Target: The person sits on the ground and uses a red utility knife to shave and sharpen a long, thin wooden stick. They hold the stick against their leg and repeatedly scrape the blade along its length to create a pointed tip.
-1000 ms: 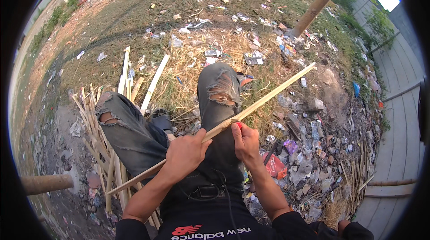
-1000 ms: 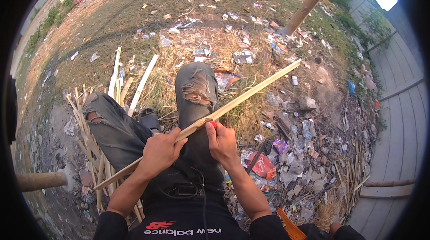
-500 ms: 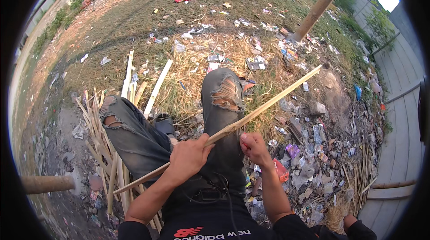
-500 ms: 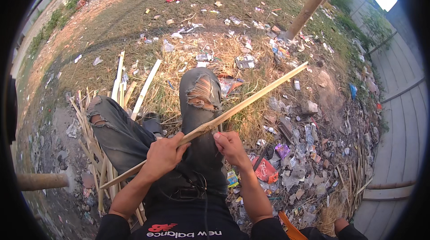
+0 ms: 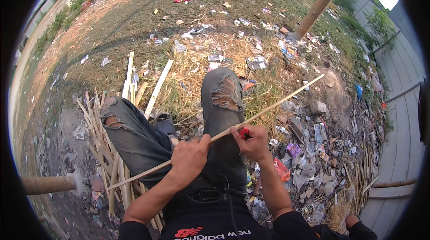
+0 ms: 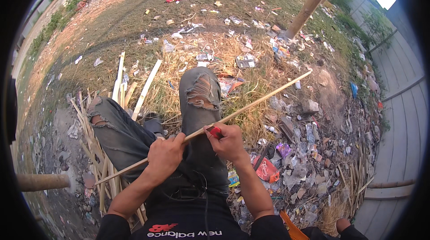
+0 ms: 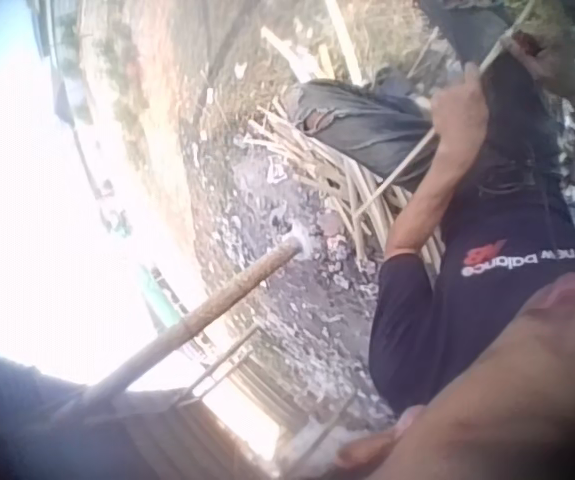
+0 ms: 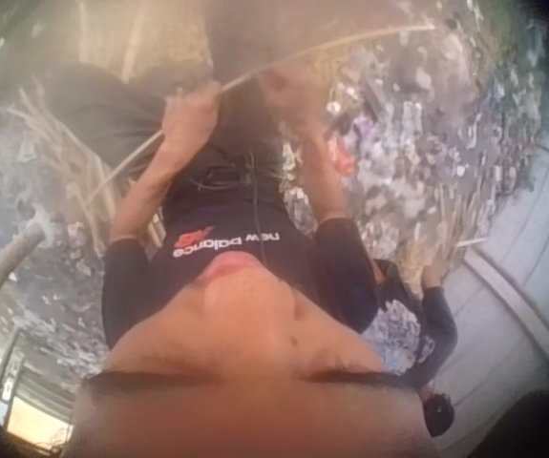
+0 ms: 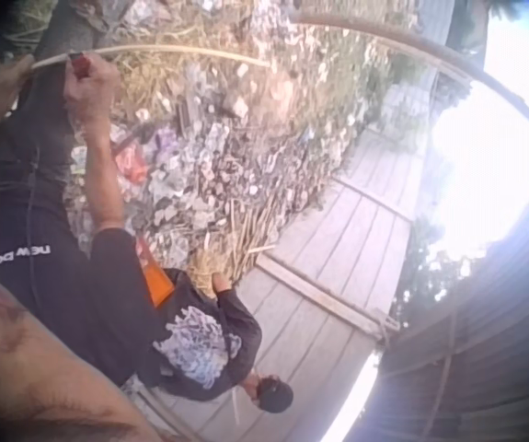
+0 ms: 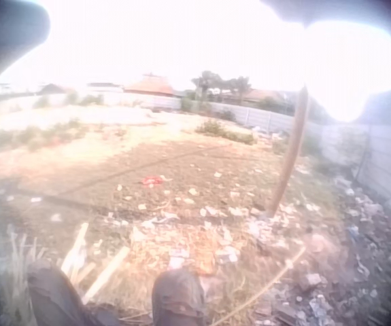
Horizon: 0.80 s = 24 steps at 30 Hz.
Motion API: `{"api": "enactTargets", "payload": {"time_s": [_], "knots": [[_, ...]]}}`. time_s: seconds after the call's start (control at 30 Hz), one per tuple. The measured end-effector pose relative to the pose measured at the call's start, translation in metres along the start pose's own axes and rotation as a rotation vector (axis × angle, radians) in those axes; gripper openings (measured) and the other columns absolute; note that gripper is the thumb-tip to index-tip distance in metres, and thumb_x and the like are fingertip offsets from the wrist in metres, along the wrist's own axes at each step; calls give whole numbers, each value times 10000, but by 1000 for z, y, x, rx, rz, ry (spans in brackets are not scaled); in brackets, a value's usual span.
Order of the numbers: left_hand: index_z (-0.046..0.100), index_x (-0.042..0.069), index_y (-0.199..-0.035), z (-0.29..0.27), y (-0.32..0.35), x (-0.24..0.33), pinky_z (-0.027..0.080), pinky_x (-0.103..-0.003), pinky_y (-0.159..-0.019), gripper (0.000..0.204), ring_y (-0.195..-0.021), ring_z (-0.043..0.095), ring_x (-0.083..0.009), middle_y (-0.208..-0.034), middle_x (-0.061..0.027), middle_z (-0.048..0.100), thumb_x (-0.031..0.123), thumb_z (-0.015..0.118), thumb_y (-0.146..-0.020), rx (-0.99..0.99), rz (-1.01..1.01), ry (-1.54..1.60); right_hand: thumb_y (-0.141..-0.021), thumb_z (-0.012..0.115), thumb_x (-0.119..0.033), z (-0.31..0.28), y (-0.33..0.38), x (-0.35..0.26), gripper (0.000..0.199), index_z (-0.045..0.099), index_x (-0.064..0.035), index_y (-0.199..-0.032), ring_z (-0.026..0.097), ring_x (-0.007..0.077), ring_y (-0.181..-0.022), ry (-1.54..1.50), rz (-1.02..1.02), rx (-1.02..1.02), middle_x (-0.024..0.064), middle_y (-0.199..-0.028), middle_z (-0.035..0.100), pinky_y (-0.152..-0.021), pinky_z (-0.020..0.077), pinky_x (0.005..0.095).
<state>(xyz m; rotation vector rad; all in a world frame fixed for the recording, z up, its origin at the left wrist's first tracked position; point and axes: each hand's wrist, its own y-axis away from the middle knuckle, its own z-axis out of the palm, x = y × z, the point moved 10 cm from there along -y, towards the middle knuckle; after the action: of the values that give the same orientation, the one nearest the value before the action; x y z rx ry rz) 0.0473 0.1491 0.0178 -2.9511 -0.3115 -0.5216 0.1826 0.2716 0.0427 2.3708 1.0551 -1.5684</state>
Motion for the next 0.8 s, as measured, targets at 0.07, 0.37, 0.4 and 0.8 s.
{"api": "enactTargets", "payload": {"time_s": [0.07, 0.37, 0.4, 0.8], "knots": [[618, 110, -1025, 3, -1, -2, 532, -507, -602, 174, -656, 692, -377, -782, -112, 713, 249, 708, -974, -28, -15, 22, -929, 792, -106, 5, -1, 5, 371, 569, -35, -640, 379, 133, -455, -132, -6, -83, 18, -504, 446, -468, 334, 333], [638, 108, -1144, 3, 3, -4, 552, -519, -623, 195, -712, 720, -380, -805, -144, 713, 212, 674, -983, -100, 0, 55, -955, 766, -220, -35, 21, 24, 285, 646, -32, -777, 443, 84, -514, 21, 238, 88, 5, -561, 508, -503, 360, 319], [635, 108, -1171, 6, 4, -5, 553, -521, -625, 211, -720, 723, -379, -816, -148, 714, 201, 667, -985, -119, 8, 58, -977, 748, -259, -44, 23, 23, 295, 657, -29, -816, 461, 102, -521, 157, 268, 129, 18, -577, 527, -513, 377, 331], [541, 68, -1108, 22, 4, 1, 543, -562, -690, 199, -812, 706, -447, -876, -181, 709, 170, 662, -988, -240, -9, 190, -1122, 538, -338, -43, 44, 33, 407, 619, -4, -906, 596, 369, -557, 257, 285, 195, 180, -641, 598, -558, 422, 491]]}}
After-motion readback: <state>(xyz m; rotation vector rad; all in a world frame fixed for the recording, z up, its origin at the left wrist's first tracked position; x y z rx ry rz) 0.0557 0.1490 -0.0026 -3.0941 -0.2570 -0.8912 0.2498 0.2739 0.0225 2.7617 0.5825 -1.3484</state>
